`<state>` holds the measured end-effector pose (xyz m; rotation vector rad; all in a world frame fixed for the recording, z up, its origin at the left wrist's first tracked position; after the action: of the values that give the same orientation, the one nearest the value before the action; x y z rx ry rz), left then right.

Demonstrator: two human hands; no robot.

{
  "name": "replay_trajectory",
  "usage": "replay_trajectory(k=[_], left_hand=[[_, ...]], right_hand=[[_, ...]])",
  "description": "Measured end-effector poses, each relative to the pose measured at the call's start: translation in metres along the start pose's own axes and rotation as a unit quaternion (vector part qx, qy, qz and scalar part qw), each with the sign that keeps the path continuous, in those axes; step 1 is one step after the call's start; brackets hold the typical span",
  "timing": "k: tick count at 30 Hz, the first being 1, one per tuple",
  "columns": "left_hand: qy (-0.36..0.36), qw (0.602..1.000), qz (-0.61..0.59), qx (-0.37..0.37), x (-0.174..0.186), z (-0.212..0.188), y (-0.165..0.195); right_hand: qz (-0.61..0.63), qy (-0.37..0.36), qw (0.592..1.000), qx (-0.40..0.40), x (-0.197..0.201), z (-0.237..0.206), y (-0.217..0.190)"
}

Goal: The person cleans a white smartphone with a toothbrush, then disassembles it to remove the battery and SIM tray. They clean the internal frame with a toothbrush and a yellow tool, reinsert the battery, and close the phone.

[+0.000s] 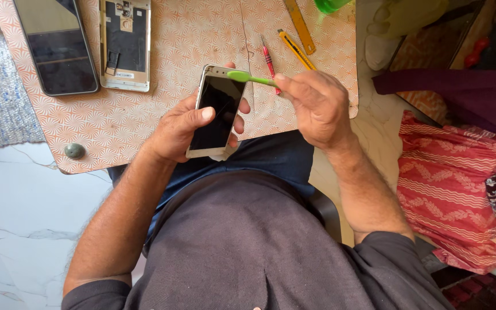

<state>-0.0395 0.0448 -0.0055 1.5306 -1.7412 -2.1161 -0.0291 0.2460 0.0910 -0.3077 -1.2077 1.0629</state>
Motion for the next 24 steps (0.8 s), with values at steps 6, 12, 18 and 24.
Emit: replay_trajectory(k=[6,12,18,24], left_hand=[[-0.001,1.0,0.0,0.009,-0.002,0.0,-0.003],[-0.002,1.0,0.01,-0.003,-0.002,0.002,0.005],[0.051,0.998,-0.005,0.024,-0.001,-0.012,0.0],[0.074,0.997,-0.016,0.016,-0.007,-0.019,-0.006]], right_hand=[[0.001,-0.006,1.0,0.005,-0.009,-0.002,0.0],[0.006,0.001,1.0,0.01,-0.004,0.006,-0.001],[0.02,0.015,0.998,0.052,-0.008,-0.003,0.005],[-0.022,0.031,0.999,0.004,-0.019,-0.022,0.016]])
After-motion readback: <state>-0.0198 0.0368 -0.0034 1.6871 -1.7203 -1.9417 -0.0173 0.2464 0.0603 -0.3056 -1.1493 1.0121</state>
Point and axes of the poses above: each hand's wrist, its own z-axis towards the middle knuckle, its own x-axis out of the back of the hand, y = z × x, the point moved 6 cm from there along z, towards the middle knuckle, and after that the axes turned 15 degrees about z, right-handed, at the moved point
